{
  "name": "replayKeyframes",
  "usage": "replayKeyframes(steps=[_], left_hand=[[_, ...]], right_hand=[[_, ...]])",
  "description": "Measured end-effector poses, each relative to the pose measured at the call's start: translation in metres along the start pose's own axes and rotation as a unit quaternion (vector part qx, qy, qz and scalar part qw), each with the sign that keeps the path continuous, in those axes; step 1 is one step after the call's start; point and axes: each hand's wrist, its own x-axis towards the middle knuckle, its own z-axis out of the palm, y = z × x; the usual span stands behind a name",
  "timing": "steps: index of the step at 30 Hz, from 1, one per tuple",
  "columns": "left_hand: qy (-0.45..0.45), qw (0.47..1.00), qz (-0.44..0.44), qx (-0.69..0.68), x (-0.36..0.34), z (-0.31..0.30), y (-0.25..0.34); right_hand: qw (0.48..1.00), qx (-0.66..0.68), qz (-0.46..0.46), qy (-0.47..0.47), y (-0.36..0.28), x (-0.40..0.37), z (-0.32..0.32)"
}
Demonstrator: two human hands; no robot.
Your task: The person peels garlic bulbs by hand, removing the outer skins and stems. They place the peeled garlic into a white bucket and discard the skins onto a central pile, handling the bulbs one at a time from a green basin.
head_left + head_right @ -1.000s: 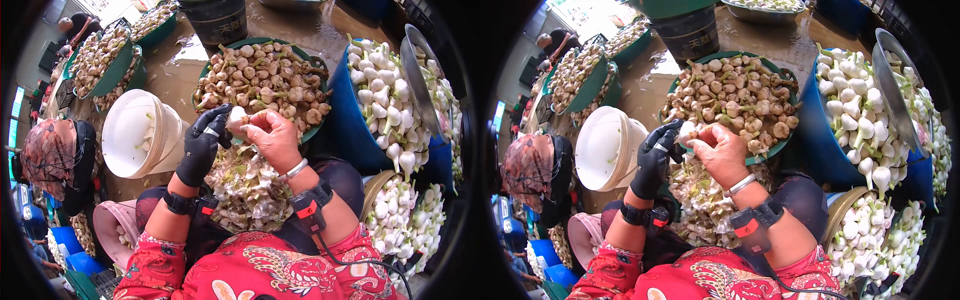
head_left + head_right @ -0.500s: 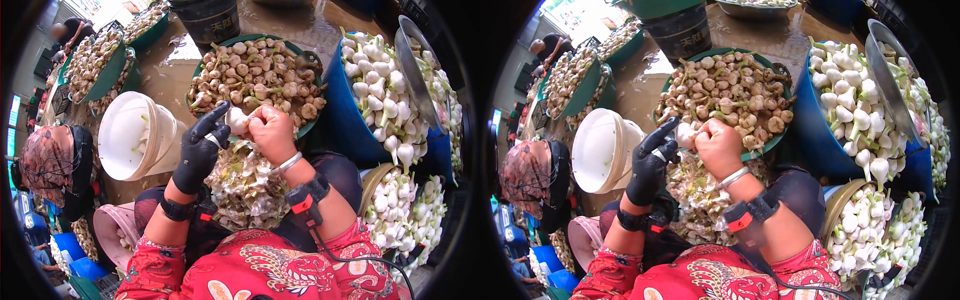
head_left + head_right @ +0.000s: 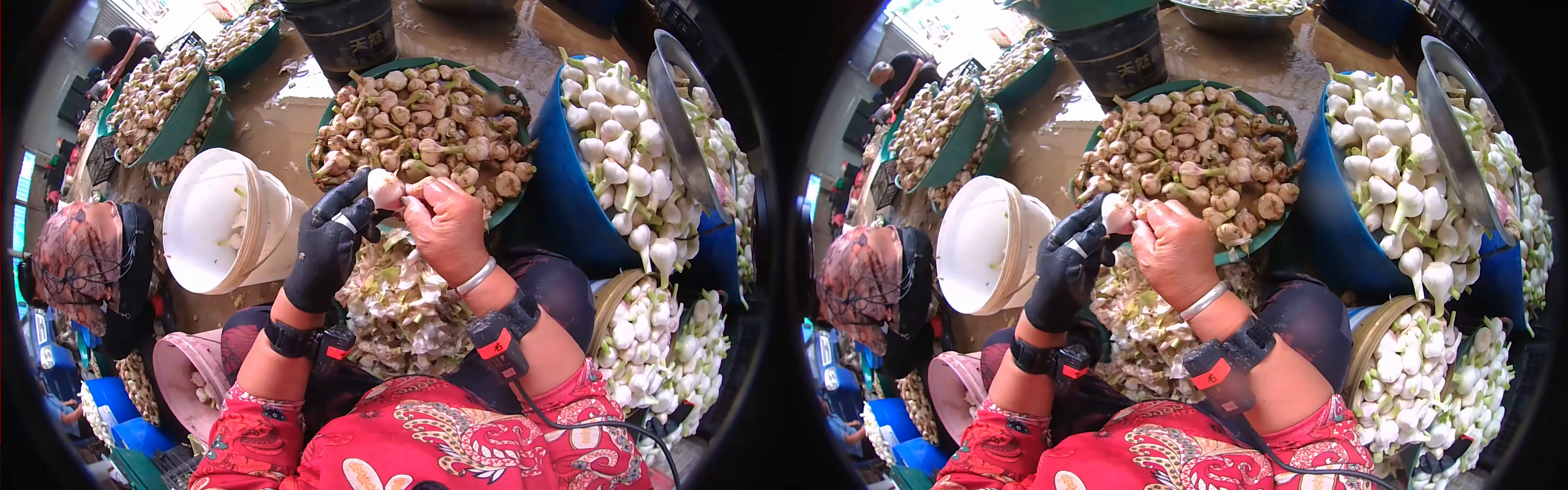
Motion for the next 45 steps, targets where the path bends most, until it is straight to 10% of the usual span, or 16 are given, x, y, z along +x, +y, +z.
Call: replayKeyframes(steps=[6,9,11,15,26,31,33,36,40,45], left_hand=[[-0.023,0.998,-0.022,-0.047,-0.009,0.008,0.011],[-0.054,0.975,0.084,0.198,-0.010,0.003,0.015],[-0.059,0.998,0.002,-0.028,-0.008,0.002,0.010],[-0.032,0.999,0.005,-0.023,-0.010,0.002,0.004],[-0.047,0.998,-0.032,0.027,-0.015,-0.003,0.014],[-0.026,0.998,-0.058,-0.011,-0.023,-0.002,0.028],[0.020,0.985,0.083,0.149,-0.025,-0.032,0.040],[0.173,0.892,0.221,0.354,-0.030,-0.108,0.083],[0.213,0.782,0.227,0.539,-0.031,-0.125,0.097],[-0.065,0.836,0.079,0.539,0.045,-0.025,-0.005]], right_hand=[[0.985,0.116,0.131,-0.005,0.007,0.010,-0.005],[0.949,0.224,0.219,-0.033,-0.002,0.011,-0.012],[0.927,0.312,0.203,-0.035,-0.014,0.008,-0.009],[0.997,0.071,-0.012,-0.025,0.001,0.002,-0.003],[0.997,-0.023,-0.060,-0.043,-0.013,0.008,-0.011],[0.973,0.144,0.176,-0.024,0.008,0.016,-0.010],[0.906,0.201,0.277,-0.249,0.009,0.008,-0.013],[0.830,-0.093,0.019,-0.550,0.007,-0.027,-0.005],[0.929,-0.060,-0.002,-0.366,-0.003,-0.027,-0.010],[0.987,-0.057,0.090,-0.117,0.003,0.012,-0.049]])
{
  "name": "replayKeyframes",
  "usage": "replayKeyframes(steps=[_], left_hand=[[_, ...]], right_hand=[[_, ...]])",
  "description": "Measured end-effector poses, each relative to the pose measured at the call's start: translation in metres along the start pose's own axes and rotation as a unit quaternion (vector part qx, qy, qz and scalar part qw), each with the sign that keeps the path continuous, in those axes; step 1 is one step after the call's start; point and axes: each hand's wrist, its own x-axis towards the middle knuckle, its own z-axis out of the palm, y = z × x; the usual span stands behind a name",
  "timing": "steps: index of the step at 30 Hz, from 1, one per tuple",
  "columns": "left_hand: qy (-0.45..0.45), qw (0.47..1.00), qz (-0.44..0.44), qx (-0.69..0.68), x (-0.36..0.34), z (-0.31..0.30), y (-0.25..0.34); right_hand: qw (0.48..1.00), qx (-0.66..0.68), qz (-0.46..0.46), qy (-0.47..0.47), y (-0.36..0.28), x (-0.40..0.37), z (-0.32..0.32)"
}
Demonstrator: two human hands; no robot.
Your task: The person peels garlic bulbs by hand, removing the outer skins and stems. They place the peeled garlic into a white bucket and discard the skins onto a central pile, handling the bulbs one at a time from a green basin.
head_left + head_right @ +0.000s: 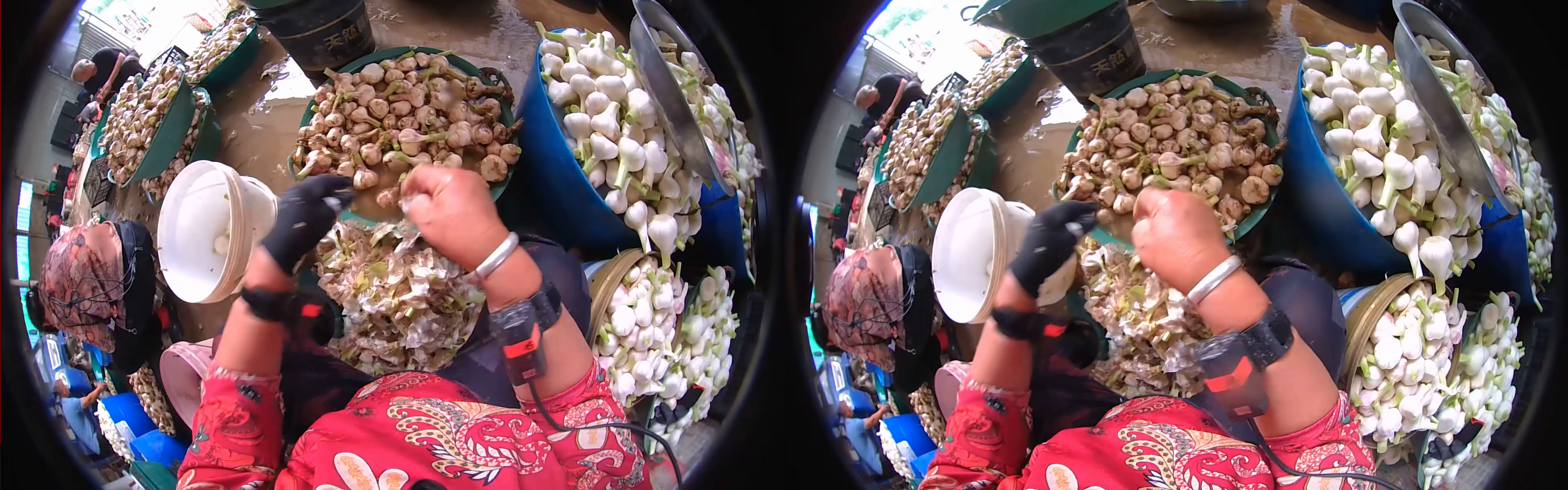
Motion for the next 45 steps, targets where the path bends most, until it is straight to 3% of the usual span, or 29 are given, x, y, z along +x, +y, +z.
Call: replayKeyframes(steps=[1,2,4,6,8,10,12,15,16,18,20,23,24,26,27,32,35,41,43,44,45], left_hand=[[-0.009,0.999,0.033,0.021,0.019,0.033,-0.015],[-0.018,0.997,0.066,0.042,0.037,0.063,-0.031],[-0.063,0.981,0.125,0.134,0.071,0.109,-0.050],[-0.096,0.947,0.160,0.261,0.107,0.169,-0.107],[-0.073,0.945,0.170,0.270,0.116,0.180,-0.107],[-0.201,0.928,0.085,0.301,0.116,0.164,-0.092],[-0.171,0.939,0.124,0.270,0.101,0.154,-0.118],[-0.115,0.968,0.117,0.189,0.079,0.110,-0.105],[-0.125,0.985,-0.030,0.119,0.068,0.080,-0.062],[-0.054,0.995,-0.065,-0.049,0.043,0.047,-0.038],[-0.090,0.992,-0.054,-0.071,0.018,0.002,0.013],[-0.077,0.913,-0.126,-0.379,-0.025,-0.024,0.040],[-0.049,0.880,-0.125,-0.456,-0.034,-0.024,0.037],[-0.012,0.851,-0.093,-0.517,-0.043,-0.016,0.035],[0.021,0.814,-0.062,-0.577,-0.045,-0.012,0.034],[0.020,0.831,-0.068,-0.553,-0.038,-0.006,0.020],[0.042,0.869,-0.093,-0.484,-0.035,-0.005,0.022],[0.003,0.835,-0.077,-0.544,-0.038,-0.014,0.025],[-0.006,0.928,0.044,-0.369,-0.040,-0.019,0.026],[-0.006,0.928,0.044,-0.369,-0.040,-0.018,0.029],[-0.004,0.882,-0.005,-0.471,-0.040,-0.015,0.031]], right_hand=[[0.999,-0.018,0.044,0.022,-0.006,0.003,-0.014],[0.993,-0.095,0.009,0.074,0.006,0.007,-0.018],[0.991,-0.053,0.013,0.123,0.009,0.011,-0.028],[0.992,-0.039,0.071,0.101,0.000,0.014,-0.040],[0.989,-0.022,0.127,0.075,0.003,0.018,-0.044],[0.989,0.011,0.088,0.115,0.009,0.021,-0.043],[0.986,0.054,0.056,0.145,0.013,0.023,-0.036],[0.989,0.035,0.135,0.055,0.015,0.023,-0.031],[0.989,0.039,0.130,0.052,0.019,0.021,-0.022],[0.986,0.147,0.077,-0.019,0.024,0.016,-0.002],[0.971,0.218,0.028,-0.094,0.018,0.014,0.016],[0.924,0.356,0.028,-0.133,0.001,0.012,0.033],[0.923,0.357,0.023,-0.138,-0.007,0.010,0.035],[0.850,0.500,0.099,-0.134,-0.015,0.007,0.037],[0.859,0.486,0.095,-0.130,-0.014,0.007,0.041],[0.877,0.460,0.087,-0.106,-0.017,0.005,0.049],[0.878,0.464,0.082,-0.090,-0.007,0.005,0.056],[0.774,0.604,0.152,-0.112,-0.003,0.008,0.054],[0.775,0.603,0.155,-0.108,-0.002,0.008,0.053],[0.775,0.603,0.158,-0.106,-0.002,0.008,0.053],[0.775,0.603,0.158,-0.105,-0.002,0.008,0.053]])
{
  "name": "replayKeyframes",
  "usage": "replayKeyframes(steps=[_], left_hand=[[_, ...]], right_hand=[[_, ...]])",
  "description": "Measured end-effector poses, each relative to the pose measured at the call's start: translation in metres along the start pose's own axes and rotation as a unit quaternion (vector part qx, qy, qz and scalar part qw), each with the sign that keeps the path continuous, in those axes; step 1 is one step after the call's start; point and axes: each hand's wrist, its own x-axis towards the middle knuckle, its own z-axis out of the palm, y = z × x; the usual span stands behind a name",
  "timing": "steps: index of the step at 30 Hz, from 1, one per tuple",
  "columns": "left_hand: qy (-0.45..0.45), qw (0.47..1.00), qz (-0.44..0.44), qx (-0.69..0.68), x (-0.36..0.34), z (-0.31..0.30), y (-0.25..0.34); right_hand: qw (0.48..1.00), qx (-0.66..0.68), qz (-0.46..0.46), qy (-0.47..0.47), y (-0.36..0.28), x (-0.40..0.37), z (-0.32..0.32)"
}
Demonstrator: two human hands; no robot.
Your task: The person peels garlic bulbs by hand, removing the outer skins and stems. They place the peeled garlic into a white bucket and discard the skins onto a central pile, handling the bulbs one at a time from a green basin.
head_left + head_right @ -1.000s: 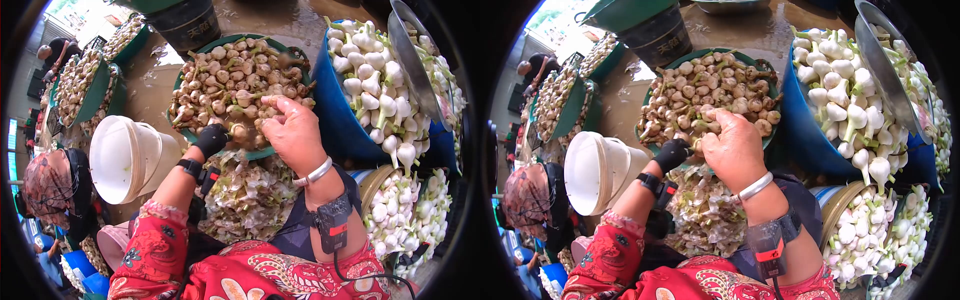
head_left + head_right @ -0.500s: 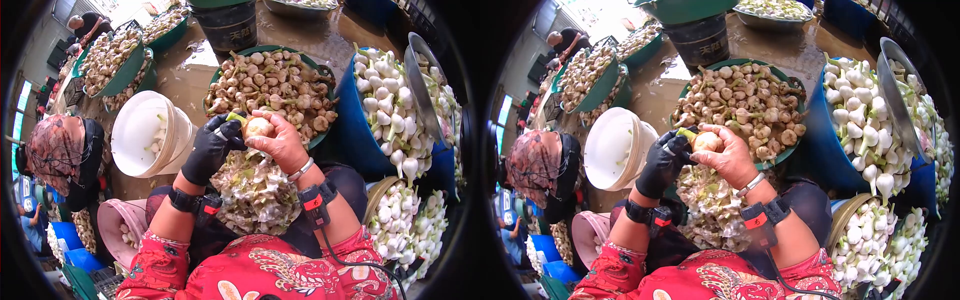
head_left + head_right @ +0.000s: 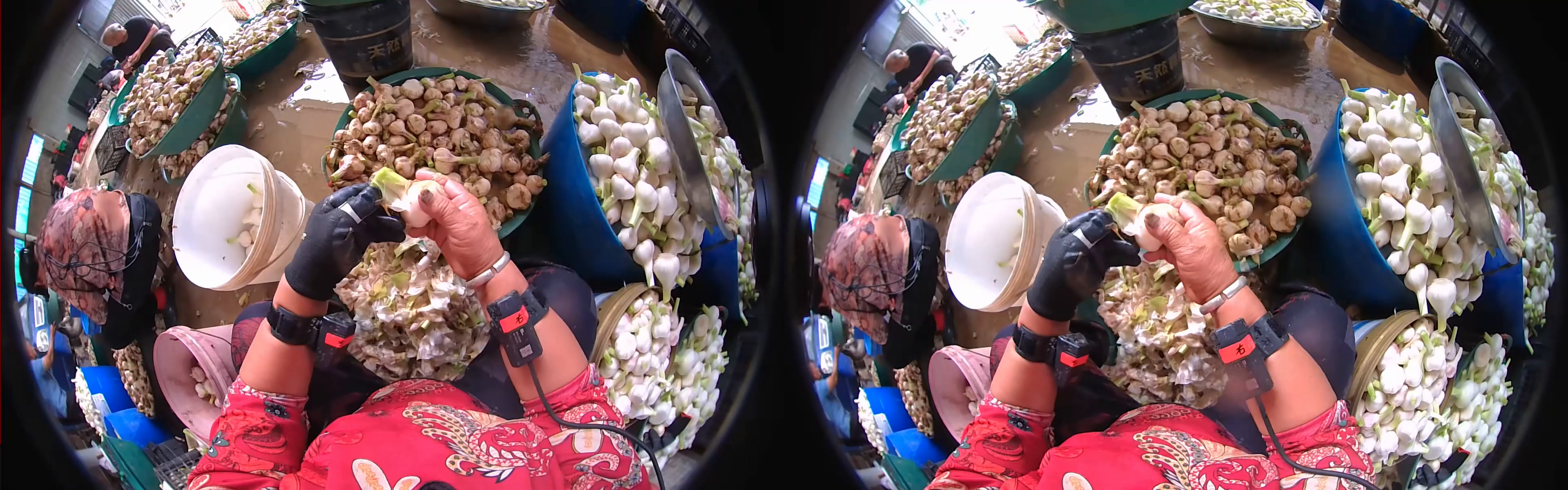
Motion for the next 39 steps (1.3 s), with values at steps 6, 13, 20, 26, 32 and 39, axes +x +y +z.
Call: replayKeyframes(steps=[6,13,20,26,32,39], left_hand=[[0.059,0.989,-0.085,-0.105,0.004,-0.002,-0.011],[0.051,0.922,0.116,0.365,0.001,-0.015,-0.027],[0.037,0.845,0.214,0.489,-0.004,-0.010,-0.033],[0.086,0.994,-0.061,-0.005,-0.012,-0.005,-0.016],[0.062,0.993,-0.061,-0.079,-0.011,-0.006,-0.018],[0.043,0.994,-0.097,-0.037,-0.009,-0.016,-0.020]], right_hand=[[0.991,-0.116,-0.065,0.003,0.013,0.000,-0.001],[0.986,0.025,0.165,-0.028,0.004,-0.004,-0.011],[0.920,0.096,0.372,-0.081,0.009,-0.012,-0.016],[0.984,-0.019,0.177,-0.014,0.005,-0.011,-0.013],[0.986,-0.144,0.083,-0.011,0.010,-0.007,0.001],[0.988,-0.038,0.151,-0.001,0.014,0.008,-0.009]])
